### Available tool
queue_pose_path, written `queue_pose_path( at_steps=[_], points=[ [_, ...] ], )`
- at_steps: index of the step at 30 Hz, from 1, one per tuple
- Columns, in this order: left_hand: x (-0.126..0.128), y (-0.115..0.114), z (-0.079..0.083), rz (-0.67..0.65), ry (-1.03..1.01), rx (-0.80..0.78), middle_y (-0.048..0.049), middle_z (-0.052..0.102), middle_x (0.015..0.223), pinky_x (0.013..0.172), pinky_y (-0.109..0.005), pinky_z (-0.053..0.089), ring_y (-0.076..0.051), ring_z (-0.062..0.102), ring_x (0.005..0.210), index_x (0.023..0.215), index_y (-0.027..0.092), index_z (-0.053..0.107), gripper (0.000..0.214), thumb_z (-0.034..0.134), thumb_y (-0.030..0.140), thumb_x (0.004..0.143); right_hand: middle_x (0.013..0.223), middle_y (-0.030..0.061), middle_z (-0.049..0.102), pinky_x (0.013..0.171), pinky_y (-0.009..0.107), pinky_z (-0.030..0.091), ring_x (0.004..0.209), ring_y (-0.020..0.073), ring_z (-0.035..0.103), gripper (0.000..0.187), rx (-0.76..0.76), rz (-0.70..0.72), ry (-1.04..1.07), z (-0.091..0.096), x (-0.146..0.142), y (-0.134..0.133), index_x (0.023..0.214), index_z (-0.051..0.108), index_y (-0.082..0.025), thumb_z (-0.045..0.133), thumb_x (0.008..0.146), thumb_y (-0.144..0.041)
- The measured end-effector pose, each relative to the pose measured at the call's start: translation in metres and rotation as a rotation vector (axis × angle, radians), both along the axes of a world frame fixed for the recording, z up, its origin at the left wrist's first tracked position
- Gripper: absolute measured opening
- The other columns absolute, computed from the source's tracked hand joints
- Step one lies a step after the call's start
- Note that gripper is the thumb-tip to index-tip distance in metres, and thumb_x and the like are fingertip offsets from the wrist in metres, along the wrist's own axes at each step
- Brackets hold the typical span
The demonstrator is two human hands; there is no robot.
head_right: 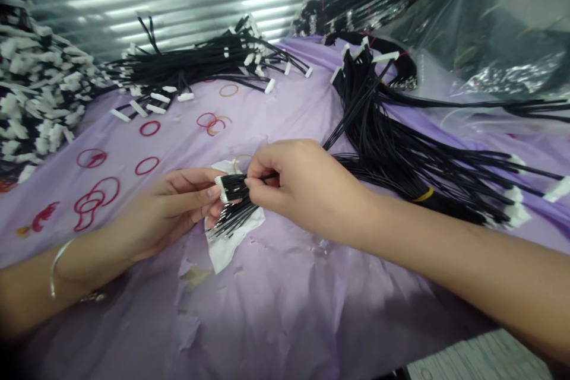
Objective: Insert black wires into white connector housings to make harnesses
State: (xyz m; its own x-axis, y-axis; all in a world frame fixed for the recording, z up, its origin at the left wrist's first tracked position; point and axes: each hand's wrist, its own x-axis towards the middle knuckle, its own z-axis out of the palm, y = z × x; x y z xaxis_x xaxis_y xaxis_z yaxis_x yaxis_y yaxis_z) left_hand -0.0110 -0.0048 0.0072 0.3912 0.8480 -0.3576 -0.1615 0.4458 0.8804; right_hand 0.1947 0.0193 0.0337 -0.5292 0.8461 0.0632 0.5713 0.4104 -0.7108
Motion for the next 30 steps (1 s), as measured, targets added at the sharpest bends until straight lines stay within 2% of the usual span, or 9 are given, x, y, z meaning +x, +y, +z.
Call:
queue_pose_path(
  at_steps=[8,16,26,28,30],
  points=[
    [-0.001,-0.001,-0.001,-0.027,0.026,0.006,-0.0006,0.059,0.062,0.053,-0.017,0.043,-0.007,0.054,0.053,0.085,0.010,0.067,0.012,0.067,0.020,0.078,0.066,-0.0020,0.059,0.058,0.021,0.035,0.060,0.0069,0.049,0.011,0.147,0.067,0.035,-0.012,-0.008,-0.006,0.071,0.062,-0.015,0.057,0.080,-0.018],
    [0.000,-0.002,0.000,-0.035,0.066,0.065,0.0005,0.059,0.059,0.052,-0.017,0.044,-0.007,0.053,0.050,0.079,0.011,0.068,0.009,0.068,0.019,0.077,0.062,-0.0021,0.052,0.058,0.019,0.033,0.060,0.0062,0.045,0.017,0.231,0.117,0.107,-0.018,-0.015,-0.011,0.067,0.061,-0.013,0.055,0.083,-0.012],
    [-0.002,-0.004,-0.006,-0.044,0.046,0.113,-0.0002,0.060,0.061,0.051,-0.018,0.046,-0.007,0.055,0.051,0.084,0.010,0.068,0.017,0.072,0.024,0.075,0.067,-0.0005,0.057,0.060,0.020,0.034,0.063,0.0081,0.048,0.013,0.196,0.137,0.051,-0.020,-0.017,-0.010,0.070,0.060,-0.013,0.056,0.083,-0.011],
    [-0.001,-0.004,-0.007,-0.023,0.024,0.092,-0.0002,0.060,0.060,0.051,-0.018,0.046,-0.007,0.055,0.051,0.083,0.010,0.067,0.019,0.074,0.024,0.073,0.069,0.0002,0.059,0.061,0.021,0.036,0.064,0.0088,0.050,0.013,0.187,0.154,0.032,-0.017,-0.016,-0.009,0.072,0.061,-0.014,0.056,0.084,-0.013],
    [0.001,-0.003,-0.006,0.018,-0.017,0.073,0.0001,0.059,0.059,0.051,-0.018,0.045,-0.007,0.054,0.051,0.083,0.010,0.067,0.020,0.074,0.025,0.072,0.076,0.0025,0.062,0.063,0.023,0.038,0.068,0.0115,0.054,0.005,0.184,0.143,-0.059,-0.009,-0.012,-0.012,0.082,0.063,-0.014,0.059,0.082,-0.016]
  ],
)
